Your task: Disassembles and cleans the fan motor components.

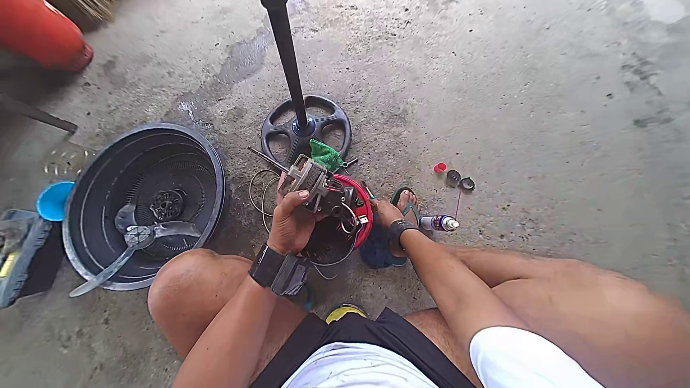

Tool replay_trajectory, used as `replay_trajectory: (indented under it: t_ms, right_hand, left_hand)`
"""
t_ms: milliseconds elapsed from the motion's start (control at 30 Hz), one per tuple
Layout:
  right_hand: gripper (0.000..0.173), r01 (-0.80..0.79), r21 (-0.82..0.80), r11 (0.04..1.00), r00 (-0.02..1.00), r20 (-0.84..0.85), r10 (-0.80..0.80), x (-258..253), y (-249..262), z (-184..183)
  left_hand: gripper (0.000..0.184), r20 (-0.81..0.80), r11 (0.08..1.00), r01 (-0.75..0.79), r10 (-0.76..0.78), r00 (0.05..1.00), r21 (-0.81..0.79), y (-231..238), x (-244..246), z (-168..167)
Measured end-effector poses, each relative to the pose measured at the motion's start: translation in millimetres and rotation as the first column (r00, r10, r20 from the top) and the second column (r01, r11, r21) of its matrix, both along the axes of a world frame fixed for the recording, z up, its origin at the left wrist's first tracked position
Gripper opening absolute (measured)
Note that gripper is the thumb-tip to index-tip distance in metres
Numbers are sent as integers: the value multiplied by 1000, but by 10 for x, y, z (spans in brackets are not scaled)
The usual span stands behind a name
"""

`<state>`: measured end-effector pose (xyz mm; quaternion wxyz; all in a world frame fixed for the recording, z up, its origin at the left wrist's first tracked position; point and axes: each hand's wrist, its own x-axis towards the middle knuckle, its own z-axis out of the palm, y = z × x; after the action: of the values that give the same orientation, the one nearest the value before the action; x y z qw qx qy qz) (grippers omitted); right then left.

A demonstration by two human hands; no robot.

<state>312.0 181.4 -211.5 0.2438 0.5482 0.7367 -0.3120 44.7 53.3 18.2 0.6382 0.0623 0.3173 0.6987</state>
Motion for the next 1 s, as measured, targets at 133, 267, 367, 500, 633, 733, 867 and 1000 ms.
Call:
replay_trajectory:
  t_ms: [133, 267, 367, 500, 633, 733, 867, 1000]
  right_hand:
    - [54, 177, 26, 984, 983, 39, -177, 51, 191, 455]
    - [45, 481, 81, 873, 851, -281, -443, 300, 599, 1062]
    - [52, 657, 78, 750, 568, -705, -424, 304, 949, 1673]
    - [41, 510, -16, 860, 225, -963, -151, 34, 1056, 3172]
    - [24, 336, 212, 917, 113, -976, 185, -116, 467, 4278]
    - [30, 353, 237, 905, -17, -966, 260, -24, 65, 4466]
    - [54, 430, 365, 826, -36, -907, 420, -181, -354, 4388]
    - [64, 451, 428, 783, -22, -872, 489, -321, -610, 4278]
  left_hand:
    - [72, -25, 999, -38, 38, 999, -33, 56, -8, -2]
    - [84, -17, 997, -74, 73, 997, -7, 58, -2, -42]
    - [91, -2, 997, -67, 68, 998, 44, 50, 29, -21]
    - [91, -31, 996, -31, 34, 999, 84, 25, 66, 3]
    - [98, -29, 995, -31, 35, 999, 100, 10, 136, 86]
    - [100, -17, 995, -45, 47, 999, 93, 27, 178, 112]
    - [103, 6, 995, -63, 63, 998, 84, 29, 207, 112]
    - [104, -4, 995, -60, 60, 998, 79, 42, 230, 134]
